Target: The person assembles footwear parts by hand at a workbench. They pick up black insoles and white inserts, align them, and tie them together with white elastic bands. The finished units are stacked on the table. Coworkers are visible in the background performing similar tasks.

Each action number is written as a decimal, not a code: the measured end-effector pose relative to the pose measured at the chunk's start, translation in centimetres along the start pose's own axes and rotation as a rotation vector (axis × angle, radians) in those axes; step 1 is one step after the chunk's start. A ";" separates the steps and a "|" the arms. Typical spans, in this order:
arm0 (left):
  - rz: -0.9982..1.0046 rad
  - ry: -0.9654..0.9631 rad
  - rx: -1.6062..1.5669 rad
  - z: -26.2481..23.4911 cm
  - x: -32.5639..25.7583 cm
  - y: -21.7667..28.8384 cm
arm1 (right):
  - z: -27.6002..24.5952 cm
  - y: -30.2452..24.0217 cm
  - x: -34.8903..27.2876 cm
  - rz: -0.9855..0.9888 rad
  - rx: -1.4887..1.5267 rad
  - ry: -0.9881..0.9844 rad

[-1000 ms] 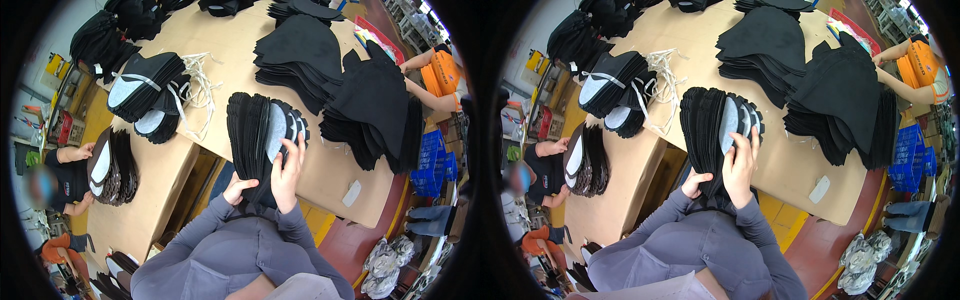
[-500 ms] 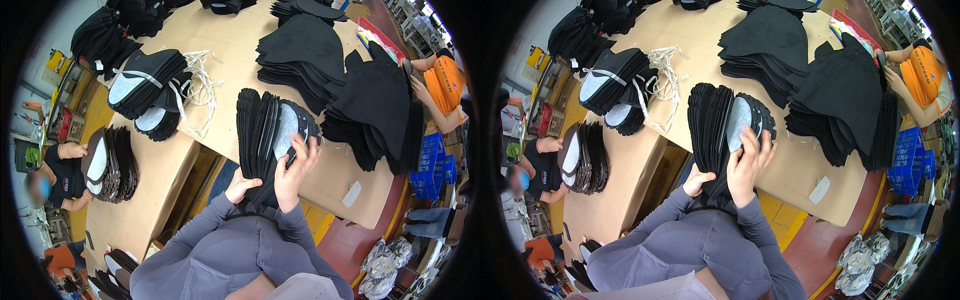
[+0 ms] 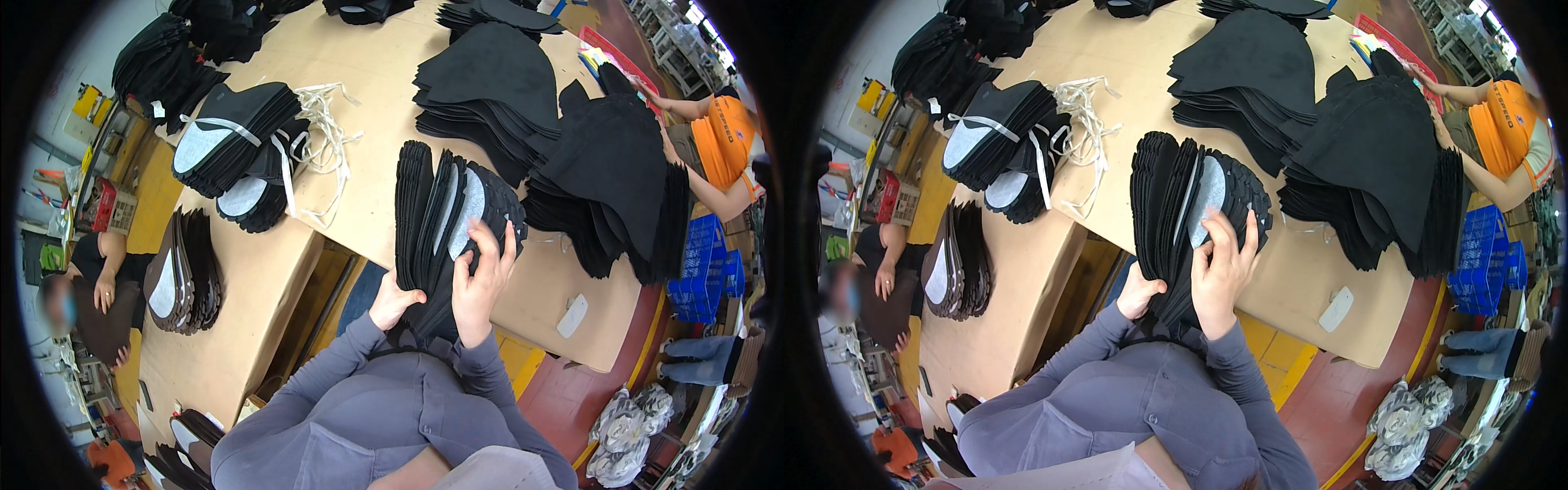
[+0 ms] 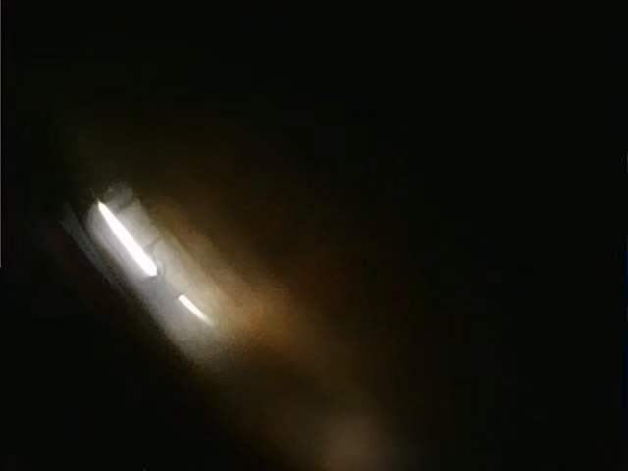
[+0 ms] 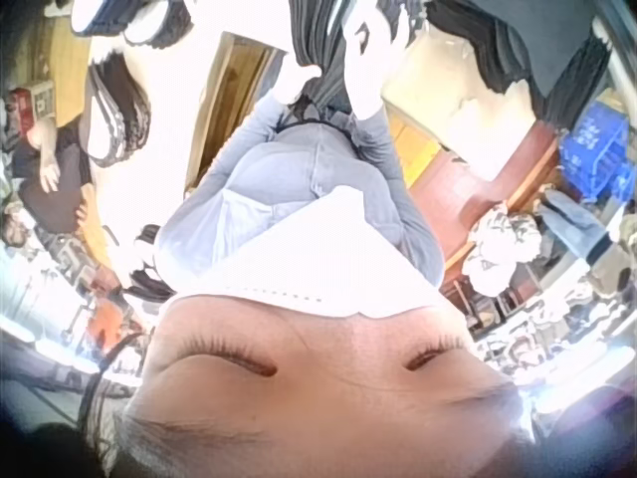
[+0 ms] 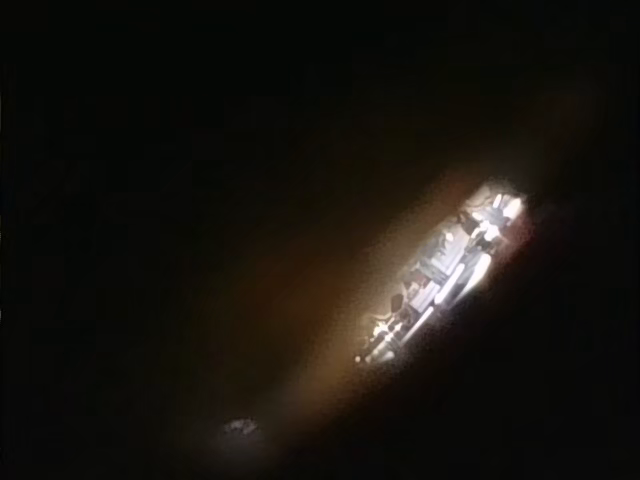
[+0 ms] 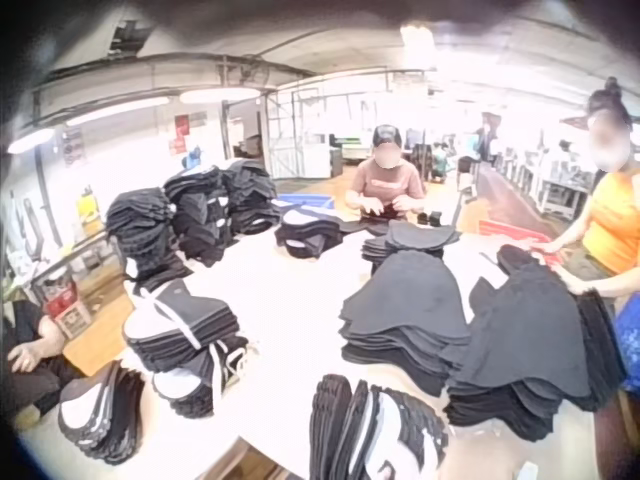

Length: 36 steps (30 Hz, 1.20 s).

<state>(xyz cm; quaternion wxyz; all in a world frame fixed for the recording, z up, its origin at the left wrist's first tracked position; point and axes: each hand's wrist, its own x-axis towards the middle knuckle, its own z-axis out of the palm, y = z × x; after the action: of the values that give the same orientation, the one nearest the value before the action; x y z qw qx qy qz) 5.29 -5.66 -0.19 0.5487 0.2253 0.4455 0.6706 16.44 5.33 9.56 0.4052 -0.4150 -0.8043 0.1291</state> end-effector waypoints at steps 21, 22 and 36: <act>0.064 0.008 0.032 0.9 0.1 0.5 | -0.8 -1.0 0.1 0.070 -0.085 -0.037; 0.067 0.010 0.029 1.0 0.1 0.5 | -0.6 -0.9 0.1 0.086 -0.077 -0.022; 0.057 0.026 0.013 0.0 -0.1 -0.2 | -0.5 -1.7 0.0 0.126 -0.032 -0.007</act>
<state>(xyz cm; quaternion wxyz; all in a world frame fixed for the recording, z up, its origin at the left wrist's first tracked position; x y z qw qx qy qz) 5.47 -5.75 -0.37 0.5221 0.2325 0.4503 0.6860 15.85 4.19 10.74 0.3867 -0.4709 -0.7799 0.1428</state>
